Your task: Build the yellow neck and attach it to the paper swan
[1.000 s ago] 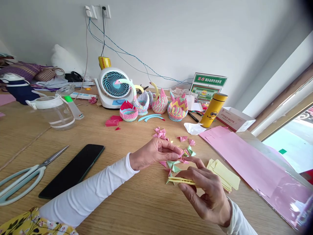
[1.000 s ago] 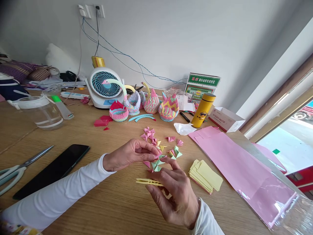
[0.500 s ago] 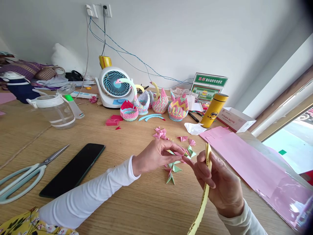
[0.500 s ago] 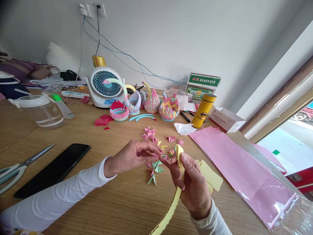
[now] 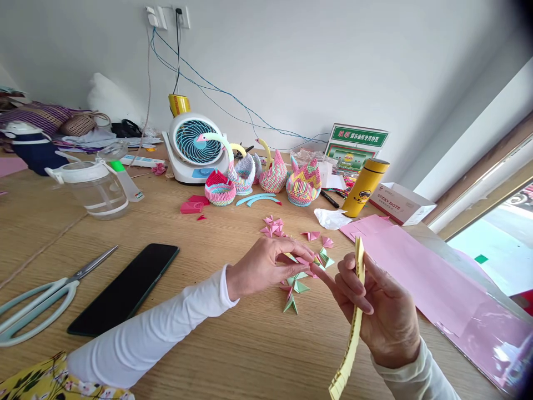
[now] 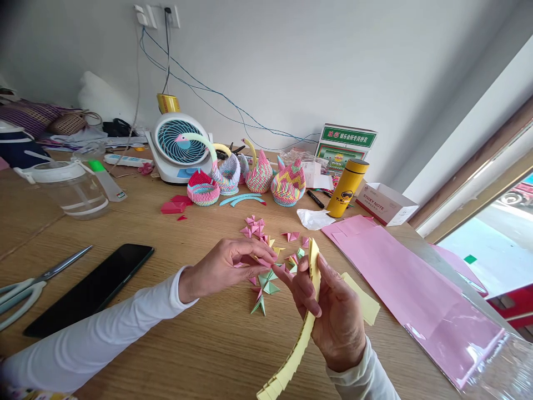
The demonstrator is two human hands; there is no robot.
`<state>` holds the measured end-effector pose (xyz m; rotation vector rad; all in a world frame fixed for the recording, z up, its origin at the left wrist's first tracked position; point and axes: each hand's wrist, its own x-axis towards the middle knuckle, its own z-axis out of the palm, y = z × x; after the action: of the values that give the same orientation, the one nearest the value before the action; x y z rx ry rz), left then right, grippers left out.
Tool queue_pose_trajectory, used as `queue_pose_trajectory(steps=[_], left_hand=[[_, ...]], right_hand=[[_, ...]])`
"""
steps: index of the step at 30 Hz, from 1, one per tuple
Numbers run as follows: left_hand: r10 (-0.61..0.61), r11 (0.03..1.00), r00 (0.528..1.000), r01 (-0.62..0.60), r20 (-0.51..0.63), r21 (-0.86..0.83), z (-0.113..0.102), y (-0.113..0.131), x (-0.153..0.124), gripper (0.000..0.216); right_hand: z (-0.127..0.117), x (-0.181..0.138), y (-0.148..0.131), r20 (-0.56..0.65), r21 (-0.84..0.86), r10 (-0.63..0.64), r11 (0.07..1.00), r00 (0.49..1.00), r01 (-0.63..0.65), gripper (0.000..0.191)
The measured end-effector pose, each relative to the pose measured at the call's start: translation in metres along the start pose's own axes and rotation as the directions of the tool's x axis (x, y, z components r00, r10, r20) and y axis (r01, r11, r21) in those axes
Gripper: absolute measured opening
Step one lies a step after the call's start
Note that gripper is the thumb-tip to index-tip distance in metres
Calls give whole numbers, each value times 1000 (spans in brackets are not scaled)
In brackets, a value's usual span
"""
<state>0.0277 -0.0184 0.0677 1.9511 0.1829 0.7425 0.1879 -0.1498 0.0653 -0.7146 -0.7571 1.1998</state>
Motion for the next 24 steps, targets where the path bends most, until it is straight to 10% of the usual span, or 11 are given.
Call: queue_pose_trajectory(steps=[9,24], left_hand=[[-25,998,999,23,44,55,-3,2,0,21],[-172,925,979,199,108,-324,0,2,0,25]], right_hand=[[-6,3,0,8,83,43,996,999,-43,24],[-7,5,3,15,294,137,946,990,-135,18]])
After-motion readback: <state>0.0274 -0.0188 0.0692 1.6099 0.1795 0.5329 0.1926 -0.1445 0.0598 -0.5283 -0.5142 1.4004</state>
